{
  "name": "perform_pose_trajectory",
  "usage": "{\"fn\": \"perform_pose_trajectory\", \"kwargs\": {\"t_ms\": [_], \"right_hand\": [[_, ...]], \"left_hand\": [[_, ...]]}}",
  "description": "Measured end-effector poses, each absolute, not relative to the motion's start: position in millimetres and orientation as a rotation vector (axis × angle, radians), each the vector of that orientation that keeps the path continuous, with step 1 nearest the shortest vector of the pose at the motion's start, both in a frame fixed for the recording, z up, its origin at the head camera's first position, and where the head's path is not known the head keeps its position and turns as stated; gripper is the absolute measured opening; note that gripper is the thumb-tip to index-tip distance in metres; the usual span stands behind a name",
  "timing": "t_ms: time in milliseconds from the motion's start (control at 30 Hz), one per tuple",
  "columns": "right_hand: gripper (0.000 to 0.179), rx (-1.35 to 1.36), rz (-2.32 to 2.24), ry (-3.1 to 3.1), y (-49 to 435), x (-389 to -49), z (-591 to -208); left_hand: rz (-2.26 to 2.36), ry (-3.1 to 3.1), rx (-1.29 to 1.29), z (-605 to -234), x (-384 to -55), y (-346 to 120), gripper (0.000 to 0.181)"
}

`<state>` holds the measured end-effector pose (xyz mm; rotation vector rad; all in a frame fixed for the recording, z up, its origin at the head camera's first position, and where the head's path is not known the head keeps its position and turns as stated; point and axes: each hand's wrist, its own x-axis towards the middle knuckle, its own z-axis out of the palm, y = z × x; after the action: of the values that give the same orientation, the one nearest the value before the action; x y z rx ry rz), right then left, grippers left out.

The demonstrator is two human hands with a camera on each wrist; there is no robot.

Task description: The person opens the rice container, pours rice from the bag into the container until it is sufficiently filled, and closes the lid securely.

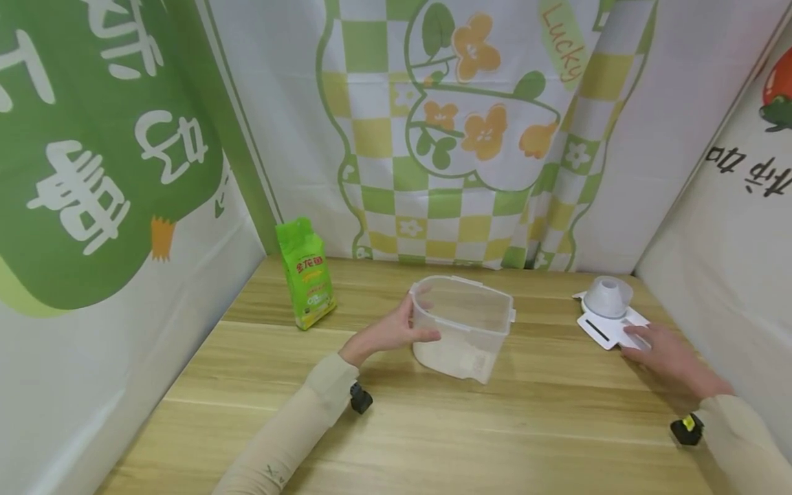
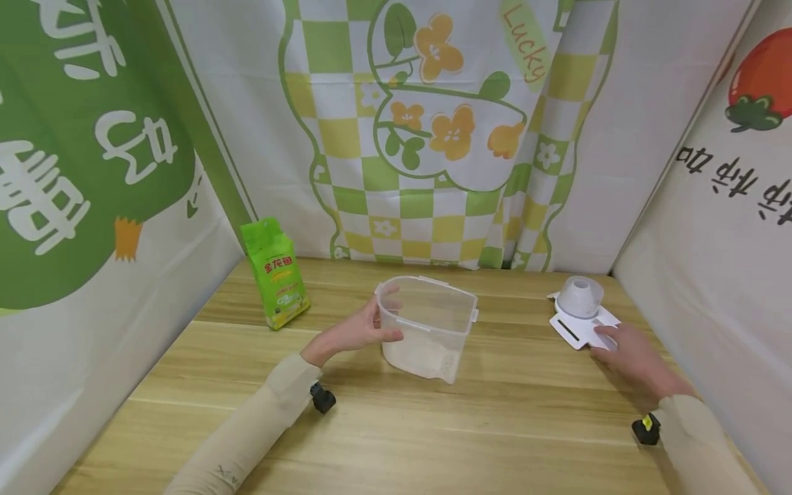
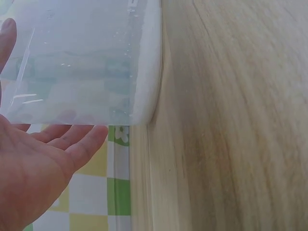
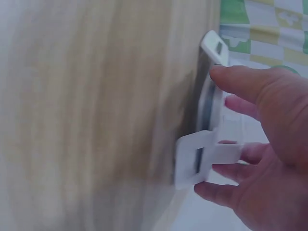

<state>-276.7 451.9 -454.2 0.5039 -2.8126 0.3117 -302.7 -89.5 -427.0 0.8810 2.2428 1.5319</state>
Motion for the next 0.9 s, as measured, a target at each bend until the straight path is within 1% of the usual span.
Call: {"fn": "perform_pose_trajectory", "kwargs": {"t_ms": [167, 433, 533, 733, 900], "right_hand": [[0.035, 0.483, 0.359, -2.838, 448.1, -277.6, -443.3], [0.030, 0.478, 0.393, -2.821, 439.5, -275.7, -431.7], [0.030, 0.470, 0.384, -2.829, 435.5, -274.9, -428.4], [0.043, 0.401, 0.359, -2.867, 423.1, -277.4, -423.0], [0.039, 0.416, 0.398, -2.804, 405.0, -276.1, -413.8]], "left_hand": [[1.505, 2.280, 0.862, -428.4, -303.8, -91.2, 0.094], [1.513, 2.264, 0.815, -429.5, -305.1, -99.7, 0.088], [1.533, 2.244, 0.783, -428.8, -305.1, -107.5, 0.084], [1.524, 2.286, 0.714, -427.7, -305.0, -128.9, 0.080], [1.553, 2.282, 0.695, -427.2, -306.9, -145.2, 0.077]]}}
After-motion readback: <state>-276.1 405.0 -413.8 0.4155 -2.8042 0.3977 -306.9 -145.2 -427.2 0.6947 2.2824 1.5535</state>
